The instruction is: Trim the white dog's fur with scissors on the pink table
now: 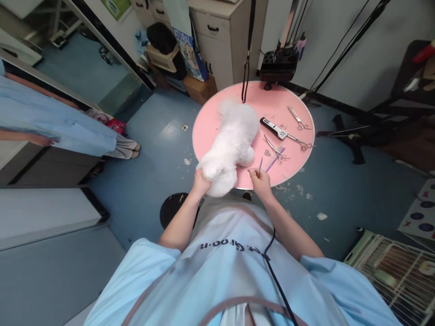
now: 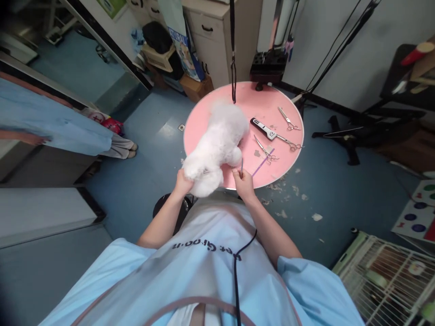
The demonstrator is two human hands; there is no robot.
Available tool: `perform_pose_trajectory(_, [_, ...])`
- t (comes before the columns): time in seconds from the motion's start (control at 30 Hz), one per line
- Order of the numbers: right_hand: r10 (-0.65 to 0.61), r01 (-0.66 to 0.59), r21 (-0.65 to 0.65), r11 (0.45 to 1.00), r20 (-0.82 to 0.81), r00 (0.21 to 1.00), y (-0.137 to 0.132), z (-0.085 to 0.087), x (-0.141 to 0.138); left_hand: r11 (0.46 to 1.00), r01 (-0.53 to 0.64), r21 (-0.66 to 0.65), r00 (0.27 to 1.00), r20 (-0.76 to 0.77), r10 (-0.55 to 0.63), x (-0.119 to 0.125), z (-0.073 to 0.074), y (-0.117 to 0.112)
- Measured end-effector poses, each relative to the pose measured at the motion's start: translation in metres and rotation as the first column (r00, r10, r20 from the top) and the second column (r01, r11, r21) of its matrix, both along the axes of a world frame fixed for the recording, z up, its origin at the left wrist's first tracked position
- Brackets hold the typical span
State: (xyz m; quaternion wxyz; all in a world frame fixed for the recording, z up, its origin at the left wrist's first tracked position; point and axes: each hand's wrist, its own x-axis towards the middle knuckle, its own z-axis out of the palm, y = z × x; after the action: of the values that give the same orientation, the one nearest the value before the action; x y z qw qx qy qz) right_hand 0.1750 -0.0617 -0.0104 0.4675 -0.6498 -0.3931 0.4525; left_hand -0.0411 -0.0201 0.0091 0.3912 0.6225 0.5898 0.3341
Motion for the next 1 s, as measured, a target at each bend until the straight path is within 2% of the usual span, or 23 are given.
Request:
perform_pose_trajectory(0.07, [0.03,-0.034,0.063,0.997,0.067,0.997,-0.008,-0.001,-0.013,0.998,-0.017,-0.068,0.997,0.068,0.022,-0.008,0.0,0.001])
perform_pose_trajectory(0.17, [0.125,-0.157,0.177,0.972,0.178,0.976,-0.008,0.006,-0.044,0.973,-0.045,-0.228,0.98,0.178,0.087,-0.019,-0.005,0.005])
perform_pose_trajectory(0.23, [0.147,-0.201,0.202,0.958,0.255,0.956,-0.001,0.009,-0.065,0.934,0.05,-0.353,0.964,0.261,0.047,-0.028,-0.009,0.009])
perform_pose_trajectory(0.3, [0.12,-0.188,0.177,0.966,0.337,0.934,0.006,0.007,-0.083,0.897,0.185,-0.402,0.948,0.312,-0.056,-0.04,-0.01,0.014])
perform_pose_trajectory(0.33, [0.095,-0.166,0.158,0.973,0.379,0.921,0.009,0.004,-0.09,0.908,0.204,-0.366,0.951,0.294,-0.096,-0.046,-0.008,0.016])
perform_pose_trajectory(0.37, [0.071,-0.143,0.144,0.979,0.416,0.907,0.011,0.0,-0.096,0.945,0.173,-0.279,0.964,0.246,-0.104,-0.051,-0.005,0.017])
perform_pose_trajectory(0.4, [0.052,-0.125,0.137,0.983,0.445,0.894,0.012,-0.003,-0.101,0.983,0.117,-0.144,0.977,0.193,-0.088,-0.055,0.0,0.017])
perform_pose_trajectory(0.43, [0.036,-0.112,0.137,0.984,0.465,0.885,0.012,-0.007,-0.105,0.998,0.066,0.015,0.986,0.151,-0.067,-0.057,0.006,0.016])
perform_pose_trajectory(0.47, [0.02,-0.101,0.146,0.984,0.476,0.879,0.011,-0.01,-0.109,0.987,0.05,0.153,0.989,0.133,-0.071,-0.057,0.011,0.014])
perform_pose_trajectory(0.5, [-0.001,-0.087,0.16,0.983,0.481,0.877,0.01,-0.013,-0.113,0.966,0.099,0.239,0.982,0.133,-0.134,-0.054,0.014,0.012])
perform_pose_trajectory(0.57, [-0.06,-0.036,0.19,0.981,0.477,0.877,0.008,-0.017,-0.12,0.923,0.302,0.238,0.936,0.109,-0.335,-0.042,0.014,0.009])
perform_pose_trajectory(0.63, [-0.128,0.027,0.227,0.973,0.44,0.889,0.004,-0.021,-0.126,0.903,0.355,0.242,0.925,0.049,-0.377,-0.028,0.002,0.01])
perform_pose_trajectory(0.73, [-0.207,0.105,0.282,0.954,0.36,0.91,-0.007,-0.032,-0.133,0.877,0.287,0.385,0.956,-0.06,-0.287,-0.015,-0.027,0.015])
perform_pose_trajectory(0.87, [-0.273,0.189,0.267,0.945,0.328,0.905,-0.034,-0.047,-0.139,0.789,0.336,0.515,0.942,-0.178,-0.284,-0.019,-0.053,0.021])
perform_pose_trajectory(1.0, [-0.412,0.346,0.241,0.907,0.33,0.849,-0.055,-0.041,-0.14,0.724,0.44,0.531,0.898,-0.268,-0.349,-0.024,-0.068,0.021])
